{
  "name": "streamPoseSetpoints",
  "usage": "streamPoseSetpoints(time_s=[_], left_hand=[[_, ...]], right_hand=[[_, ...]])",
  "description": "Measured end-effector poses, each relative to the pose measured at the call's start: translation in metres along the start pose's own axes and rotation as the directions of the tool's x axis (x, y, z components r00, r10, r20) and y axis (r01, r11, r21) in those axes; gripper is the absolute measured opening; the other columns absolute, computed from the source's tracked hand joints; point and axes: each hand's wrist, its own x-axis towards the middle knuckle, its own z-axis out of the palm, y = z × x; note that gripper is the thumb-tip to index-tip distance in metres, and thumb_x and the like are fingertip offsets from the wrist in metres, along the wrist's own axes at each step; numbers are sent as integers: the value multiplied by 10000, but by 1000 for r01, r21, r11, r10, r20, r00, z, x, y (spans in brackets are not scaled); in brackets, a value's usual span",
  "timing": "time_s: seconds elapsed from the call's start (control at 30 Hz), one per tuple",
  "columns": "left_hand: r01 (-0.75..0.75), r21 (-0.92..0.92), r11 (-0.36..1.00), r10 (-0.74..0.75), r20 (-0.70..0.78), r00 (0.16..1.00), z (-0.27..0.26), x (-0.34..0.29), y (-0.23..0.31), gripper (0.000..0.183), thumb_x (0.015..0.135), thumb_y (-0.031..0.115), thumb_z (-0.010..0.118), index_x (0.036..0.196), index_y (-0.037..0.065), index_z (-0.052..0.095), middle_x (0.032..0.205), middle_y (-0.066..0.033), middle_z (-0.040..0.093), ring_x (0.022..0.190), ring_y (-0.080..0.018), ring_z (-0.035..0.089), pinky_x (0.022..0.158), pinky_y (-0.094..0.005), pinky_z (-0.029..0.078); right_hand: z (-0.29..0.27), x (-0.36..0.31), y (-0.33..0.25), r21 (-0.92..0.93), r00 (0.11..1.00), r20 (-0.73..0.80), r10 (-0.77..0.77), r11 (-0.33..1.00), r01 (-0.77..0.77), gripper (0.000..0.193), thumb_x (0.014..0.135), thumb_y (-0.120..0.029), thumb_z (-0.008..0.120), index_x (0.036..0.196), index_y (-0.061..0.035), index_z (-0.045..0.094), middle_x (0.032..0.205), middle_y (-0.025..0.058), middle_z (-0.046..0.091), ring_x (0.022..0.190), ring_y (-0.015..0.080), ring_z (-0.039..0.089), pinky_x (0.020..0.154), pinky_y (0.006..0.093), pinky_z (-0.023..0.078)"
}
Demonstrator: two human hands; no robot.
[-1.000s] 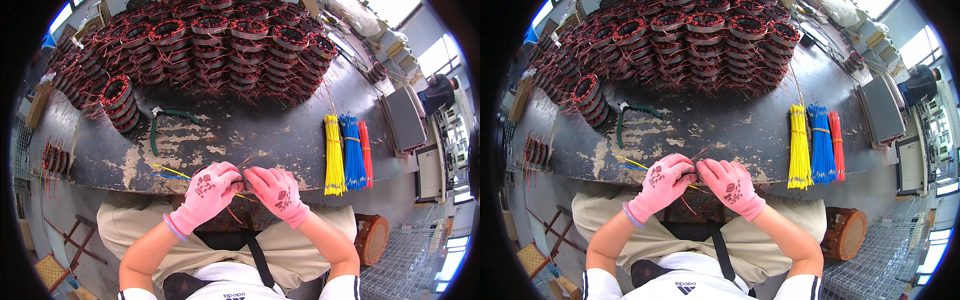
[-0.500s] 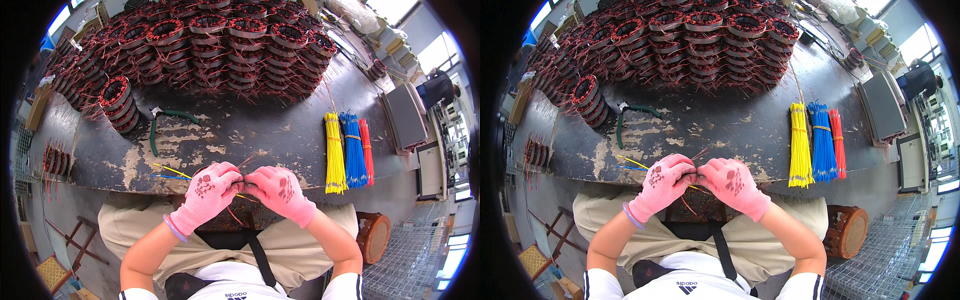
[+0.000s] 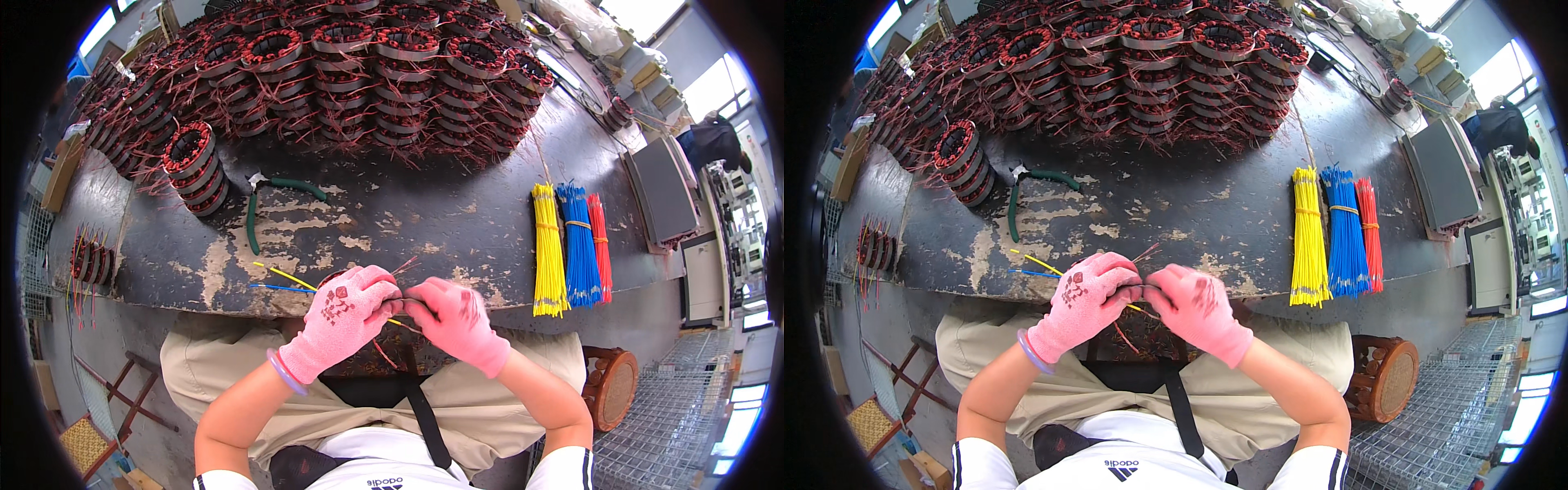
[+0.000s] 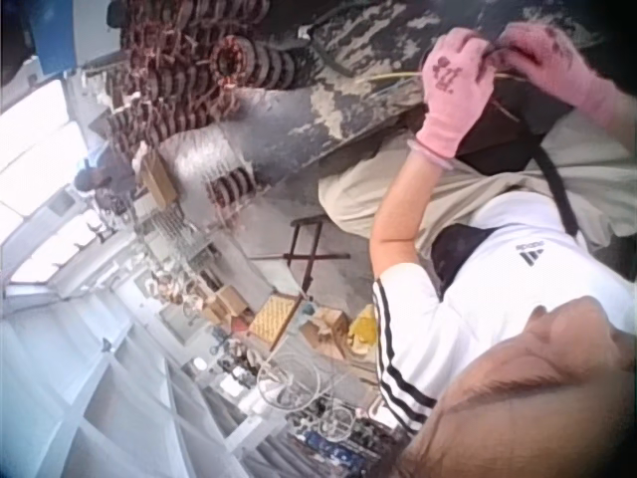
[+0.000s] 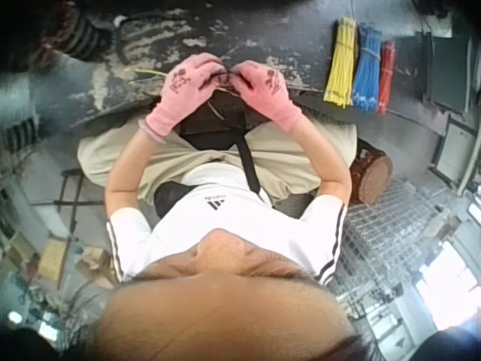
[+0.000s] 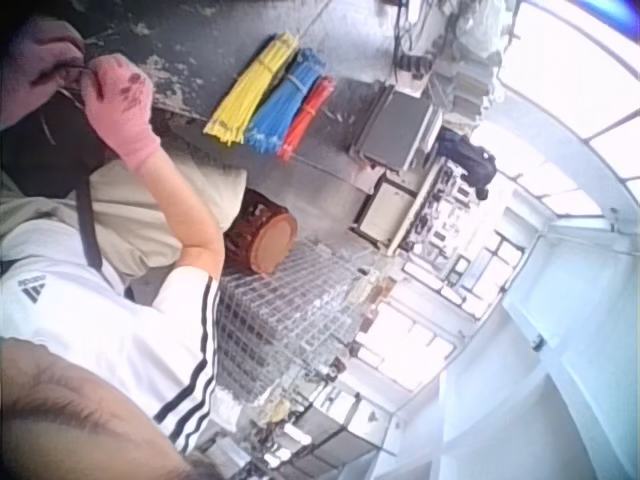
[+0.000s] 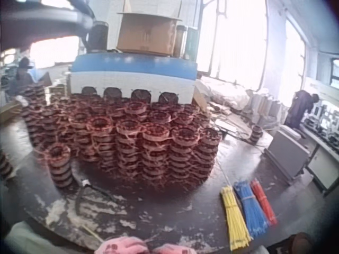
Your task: The person assembles a stator by threading wires through the copper coils and securing them with zip ties, then uses pliers to trim the excess.
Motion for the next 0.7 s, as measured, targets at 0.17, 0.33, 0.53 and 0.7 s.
streamPoseSetpoints(time_s=[0.17,0.33,0.53,0.7], left_hand=[[-20,-7,1000,20,13,1000,0,-1,-1,153,805,63,730,947,70,675,999,-69,663,884,-306,646,791,-412,529],[0,10,1000,0,-13,1000,2,-2,0,159,803,63,732,950,72,675,1004,-67,662,882,-306,643,790,-412,528],[-41,11,999,41,32,999,-2,1,4,152,801,62,741,940,67,680,994,-68,669,873,-302,650,778,-407,530],[-42,-17,999,42,13,999,-3,-3,-2,132,796,56,735,914,79,681,968,-57,665,868,-298,651,774,-407,531]], right_hand=[[-11,0,-8,446,900,339,273,795,-410,198,977,-213,593,1009,-40,684,815,44,670,687,94,571,636,297,476],[-13,-5,-14,-567,897,-41,-440,749,342,268,814,-229,774,1045,-116,695,929,68,688,865,302,673,726,419,541],[-9,4,-4,95,988,127,90,990,-102,142,952,-170,636,967,-33,670,806,76,642,737,186,625,665,348,501],[-46,-15,-9,207,971,-42,235,953,-222,255,979,-252,598,922,-9,652,719,133,621,648,192,597,620,358,467]])
